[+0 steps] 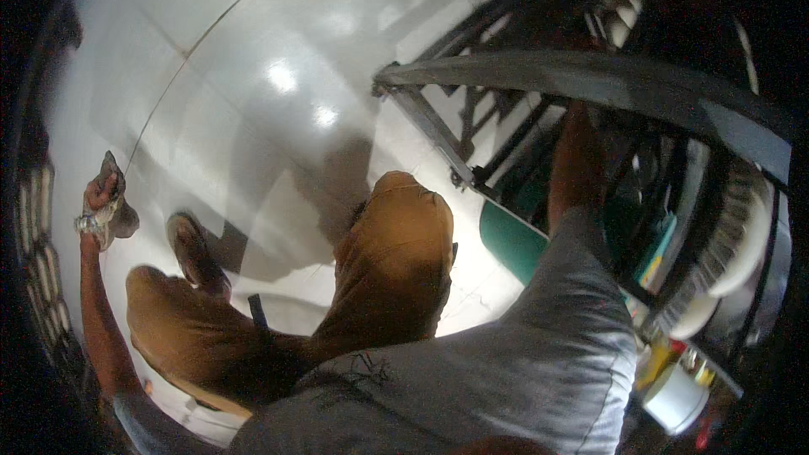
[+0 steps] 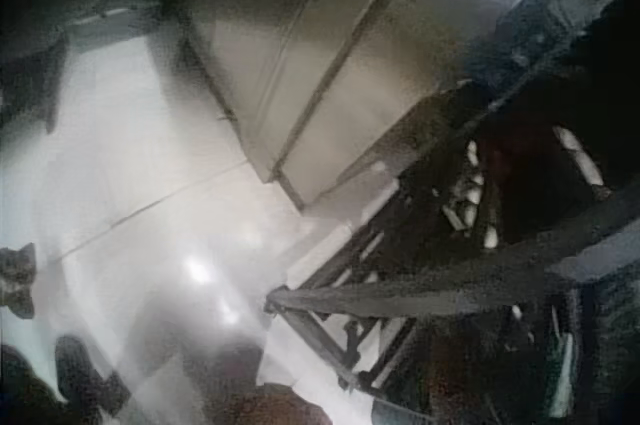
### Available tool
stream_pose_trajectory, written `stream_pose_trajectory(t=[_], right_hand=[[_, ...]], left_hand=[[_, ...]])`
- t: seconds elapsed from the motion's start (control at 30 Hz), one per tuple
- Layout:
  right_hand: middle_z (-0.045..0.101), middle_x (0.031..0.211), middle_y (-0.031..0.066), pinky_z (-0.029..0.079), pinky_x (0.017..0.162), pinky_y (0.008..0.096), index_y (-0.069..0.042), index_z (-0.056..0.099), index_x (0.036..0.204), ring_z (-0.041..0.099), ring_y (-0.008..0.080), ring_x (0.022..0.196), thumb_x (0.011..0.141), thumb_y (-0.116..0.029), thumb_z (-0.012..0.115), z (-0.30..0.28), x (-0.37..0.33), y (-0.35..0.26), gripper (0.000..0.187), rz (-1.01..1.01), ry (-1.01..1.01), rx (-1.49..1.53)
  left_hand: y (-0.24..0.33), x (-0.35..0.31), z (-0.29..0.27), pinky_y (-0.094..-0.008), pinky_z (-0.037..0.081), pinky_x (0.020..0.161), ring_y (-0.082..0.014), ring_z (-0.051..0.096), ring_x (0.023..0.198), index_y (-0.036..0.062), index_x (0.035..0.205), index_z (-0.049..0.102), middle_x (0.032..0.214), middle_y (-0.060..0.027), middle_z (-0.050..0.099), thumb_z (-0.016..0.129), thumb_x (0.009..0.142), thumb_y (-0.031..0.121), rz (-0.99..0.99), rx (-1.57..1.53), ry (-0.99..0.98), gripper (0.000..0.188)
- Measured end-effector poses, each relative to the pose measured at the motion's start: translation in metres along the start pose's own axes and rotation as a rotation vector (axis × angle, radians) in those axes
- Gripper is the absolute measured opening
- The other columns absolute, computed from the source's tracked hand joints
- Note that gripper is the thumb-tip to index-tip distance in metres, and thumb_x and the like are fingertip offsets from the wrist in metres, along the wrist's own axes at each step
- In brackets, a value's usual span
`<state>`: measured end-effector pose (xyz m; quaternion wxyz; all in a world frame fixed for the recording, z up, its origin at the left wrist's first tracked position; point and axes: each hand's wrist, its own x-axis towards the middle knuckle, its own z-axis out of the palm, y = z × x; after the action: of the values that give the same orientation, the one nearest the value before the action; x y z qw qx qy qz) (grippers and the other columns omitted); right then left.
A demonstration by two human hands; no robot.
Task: The person places trays of dough into an oven and removes trays of baked bread by hand using a cloth and a yellow pot holder.
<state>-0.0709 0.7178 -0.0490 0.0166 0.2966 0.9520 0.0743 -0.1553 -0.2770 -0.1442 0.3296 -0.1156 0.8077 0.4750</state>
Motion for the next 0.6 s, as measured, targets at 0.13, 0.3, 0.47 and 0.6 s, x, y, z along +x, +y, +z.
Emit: stream_pose_trajectory(t=[0.13, 0.3, 0.47, 0.6], right_hand=[[0.059, 0.123, 0.0156, 0.043, 0.100, 0.0520, -0.005, 0.058, 0.123, 0.056, 0.0329, 0.116, 0.095, -0.026, 0.057, -0.002, 0.017, 0.046, 0.035, 0.019, 0.006, -0.128], [0.058, 0.125, 0.0155, 0.042, 0.101, 0.0524, -0.005, 0.057, 0.123, 0.054, 0.0331, 0.117, 0.095, -0.027, 0.057, 0.018, 0.046, 0.055, 0.036, -0.006, 0.017, -0.132], [0.057, 0.126, 0.0154, 0.040, 0.103, 0.0529, -0.005, 0.057, 0.124, 0.053, 0.0334, 0.118, 0.094, -0.027, 0.057, 0.013, 0.032, 0.075, 0.037, 0.050, 0.035, -0.160], [0.057, 0.127, 0.0153, 0.039, 0.104, 0.0532, -0.006, 0.057, 0.124, 0.052, 0.0336, 0.119, 0.094, -0.028, 0.057, 0.014, 0.025, 0.080, 0.038, 0.071, 0.055, -0.128]], left_hand=[[0.040, -0.027, 0.052, -0.0379, 0.047, 0.092, -0.0284, 0.058, 0.099, 0.0076, 0.129, 0.054, 0.114, -0.0160, 0.062, 0.069, 0.086, 0.034, -0.095, 0.734, -0.030, 0.053], [0.002, -0.030, 0.073, -0.0411, 0.048, 0.075, -0.0257, 0.057, 0.075, -0.0001, 0.093, 0.061, 0.081, -0.0124, 0.063, 0.064, 0.090, 0.037, 0.201, 0.832, 0.084, 0.038], [0.100, -0.024, 0.118, -0.0413, 0.045, 0.067, -0.0301, 0.057, 0.070, 0.0004, 0.084, 0.065, 0.074, -0.0146, 0.063, 0.064, 0.089, 0.041, -0.025, 0.557, -0.003, 0.041], [0.099, -0.005, 0.122, -0.0356, 0.046, 0.062, -0.0151, 0.051, 0.065, 0.0010, 0.082, 0.061, 0.072, -0.0043, 0.061, 0.061, 0.093, 0.040, 0.378, 0.736, 0.027, 0.040]])
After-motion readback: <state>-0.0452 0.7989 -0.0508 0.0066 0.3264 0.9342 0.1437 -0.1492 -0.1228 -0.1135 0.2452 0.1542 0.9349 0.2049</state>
